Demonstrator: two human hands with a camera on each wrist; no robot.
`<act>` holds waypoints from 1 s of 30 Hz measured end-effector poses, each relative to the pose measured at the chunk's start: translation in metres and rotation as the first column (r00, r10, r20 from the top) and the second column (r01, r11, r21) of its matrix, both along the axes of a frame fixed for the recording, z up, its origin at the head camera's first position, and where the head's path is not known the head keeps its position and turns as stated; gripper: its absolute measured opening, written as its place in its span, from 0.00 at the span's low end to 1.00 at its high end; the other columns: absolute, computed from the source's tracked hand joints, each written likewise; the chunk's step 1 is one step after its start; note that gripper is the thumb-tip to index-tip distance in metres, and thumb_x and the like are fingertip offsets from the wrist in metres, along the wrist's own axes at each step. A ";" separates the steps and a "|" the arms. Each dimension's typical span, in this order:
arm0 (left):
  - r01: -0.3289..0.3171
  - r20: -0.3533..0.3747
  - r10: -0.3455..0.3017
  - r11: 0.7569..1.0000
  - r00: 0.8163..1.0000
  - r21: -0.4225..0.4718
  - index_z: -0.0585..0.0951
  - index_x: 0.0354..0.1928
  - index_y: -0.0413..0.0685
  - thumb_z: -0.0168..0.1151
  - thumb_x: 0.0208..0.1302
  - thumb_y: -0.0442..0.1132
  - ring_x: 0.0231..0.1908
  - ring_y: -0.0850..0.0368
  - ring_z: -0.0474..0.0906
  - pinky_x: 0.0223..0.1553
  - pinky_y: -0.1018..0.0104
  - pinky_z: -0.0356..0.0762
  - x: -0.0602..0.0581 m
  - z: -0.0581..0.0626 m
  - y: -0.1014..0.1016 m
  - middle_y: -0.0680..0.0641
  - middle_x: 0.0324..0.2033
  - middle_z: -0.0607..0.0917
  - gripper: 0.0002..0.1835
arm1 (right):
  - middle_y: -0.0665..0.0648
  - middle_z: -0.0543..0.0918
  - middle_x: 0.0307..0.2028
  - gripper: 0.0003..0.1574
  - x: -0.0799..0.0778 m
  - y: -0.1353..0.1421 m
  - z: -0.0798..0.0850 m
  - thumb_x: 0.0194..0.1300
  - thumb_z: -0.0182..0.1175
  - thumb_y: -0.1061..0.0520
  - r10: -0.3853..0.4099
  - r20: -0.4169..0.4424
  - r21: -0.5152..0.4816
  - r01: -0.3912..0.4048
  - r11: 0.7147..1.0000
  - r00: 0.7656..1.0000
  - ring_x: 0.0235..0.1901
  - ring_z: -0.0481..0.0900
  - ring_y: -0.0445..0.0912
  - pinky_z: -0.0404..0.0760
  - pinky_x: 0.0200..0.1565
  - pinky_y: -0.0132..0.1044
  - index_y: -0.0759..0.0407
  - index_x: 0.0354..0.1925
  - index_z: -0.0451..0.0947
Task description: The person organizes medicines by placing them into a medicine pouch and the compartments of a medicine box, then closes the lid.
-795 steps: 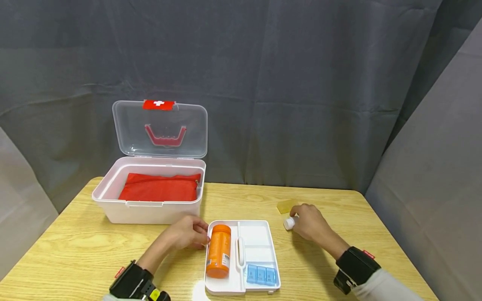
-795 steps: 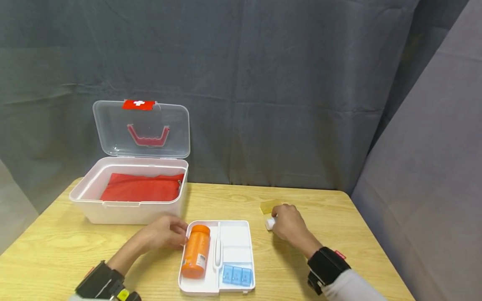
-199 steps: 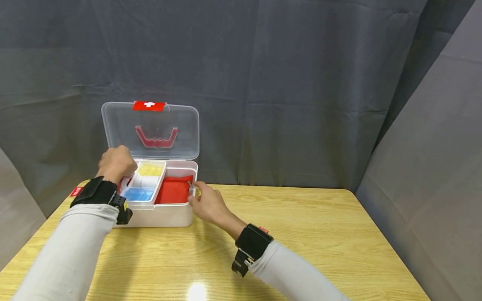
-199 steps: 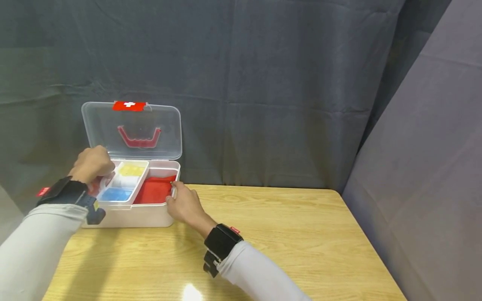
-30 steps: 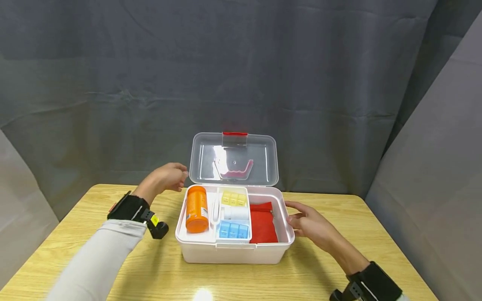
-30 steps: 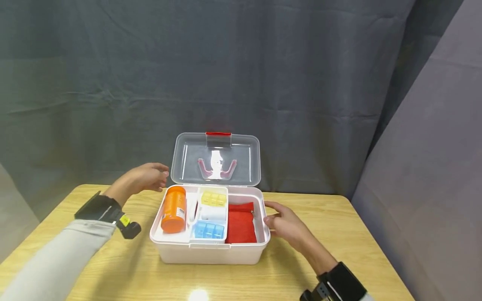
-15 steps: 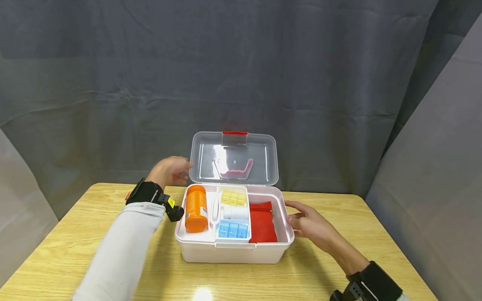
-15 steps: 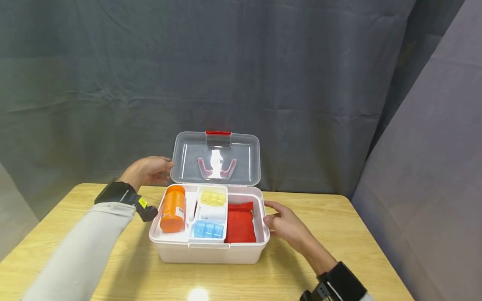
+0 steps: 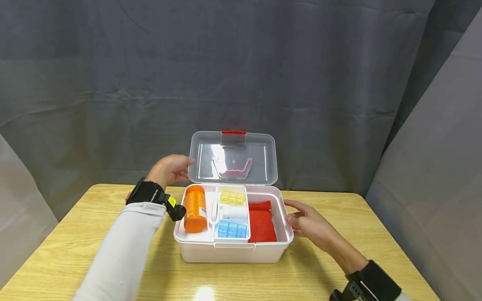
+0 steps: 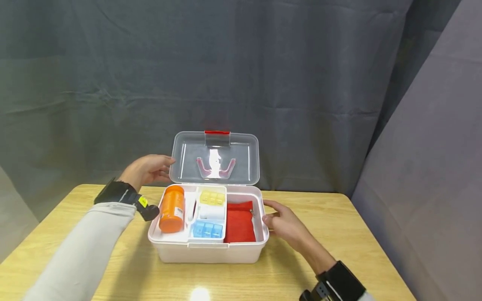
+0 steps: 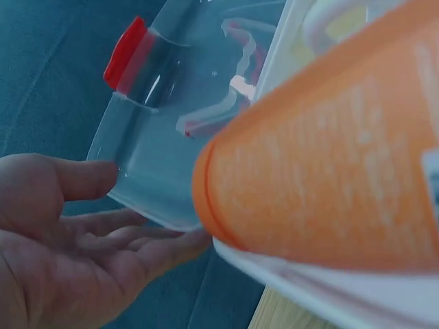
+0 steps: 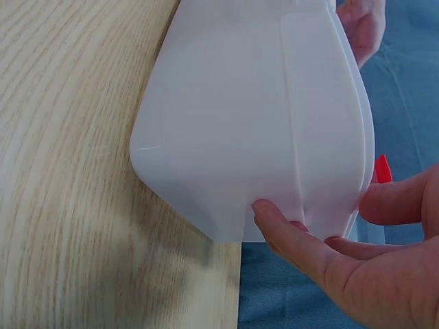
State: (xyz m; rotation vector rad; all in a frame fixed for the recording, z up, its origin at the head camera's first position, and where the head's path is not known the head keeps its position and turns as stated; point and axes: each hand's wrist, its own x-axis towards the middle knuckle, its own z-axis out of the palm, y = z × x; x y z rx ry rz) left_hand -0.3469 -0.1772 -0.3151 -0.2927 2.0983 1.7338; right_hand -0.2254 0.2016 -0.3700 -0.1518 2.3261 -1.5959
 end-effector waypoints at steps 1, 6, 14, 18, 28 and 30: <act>-0.013 0.001 0.013 1.000 1.000 0.013 0.51 0.77 0.32 0.44 0.80 0.42 0.69 0.35 0.68 0.69 0.49 0.68 0.001 0.000 0.000 0.26 0.73 0.61 0.32 | 0.70 0.79 0.58 0.37 0.000 0.000 0.000 0.71 0.51 0.63 0.003 0.000 -0.001 -0.003 1.000 1.000 0.54 0.81 0.56 0.82 0.57 0.53 0.63 0.76 0.57; -0.035 0.002 0.035 0.995 0.999 0.091 0.47 0.78 0.34 0.45 0.80 0.42 0.71 0.34 0.66 0.70 0.48 0.66 0.003 0.001 -0.001 0.25 0.73 0.59 0.34 | 0.69 0.80 0.58 0.37 0.001 0.001 -0.002 0.71 0.51 0.62 0.010 0.005 -0.005 -0.010 1.000 1.000 0.54 0.81 0.55 0.81 0.57 0.54 0.61 0.76 0.58; -0.082 0.025 0.079 0.982 0.997 0.168 0.46 0.80 0.40 0.46 0.81 0.47 0.71 0.36 0.66 0.70 0.47 0.67 0.006 0.004 0.002 0.28 0.75 0.57 0.36 | 0.69 0.78 0.59 0.37 0.002 0.003 -0.001 0.72 0.51 0.60 0.008 -0.001 0.014 -0.008 1.000 1.000 0.54 0.81 0.55 0.81 0.57 0.54 0.62 0.76 0.57; -0.058 0.004 0.058 0.979 0.998 0.194 0.45 0.80 0.39 0.42 0.81 0.50 0.72 0.35 0.64 0.70 0.45 0.65 0.005 0.006 0.003 0.29 0.75 0.58 0.36 | 0.70 0.78 0.59 0.37 0.003 0.003 -0.001 0.72 0.51 0.61 0.005 -0.002 0.009 -0.005 1.000 1.000 0.54 0.81 0.55 0.81 0.57 0.54 0.63 0.76 0.57; -0.025 -0.097 0.039 0.989 0.995 0.143 0.49 0.79 0.38 0.32 0.79 0.61 0.74 0.27 0.55 0.74 0.37 0.52 0.011 0.007 -0.001 0.26 0.75 0.56 0.40 | 0.70 0.78 0.58 0.37 0.003 0.002 -0.002 0.71 0.50 0.63 -0.010 0.001 0.003 0.010 1.000 1.000 0.53 0.81 0.55 0.81 0.57 0.53 0.63 0.76 0.58; -0.023 -0.106 0.038 0.991 0.994 0.135 0.47 0.80 0.39 0.32 0.79 0.61 0.74 0.27 0.54 0.74 0.37 0.51 0.012 0.006 -0.002 0.27 0.76 0.55 0.40 | 0.70 0.78 0.59 0.36 0.003 0.002 -0.002 0.71 0.50 0.63 -0.015 0.002 0.006 0.015 1.000 1.000 0.54 0.80 0.55 0.81 0.57 0.54 0.62 0.76 0.58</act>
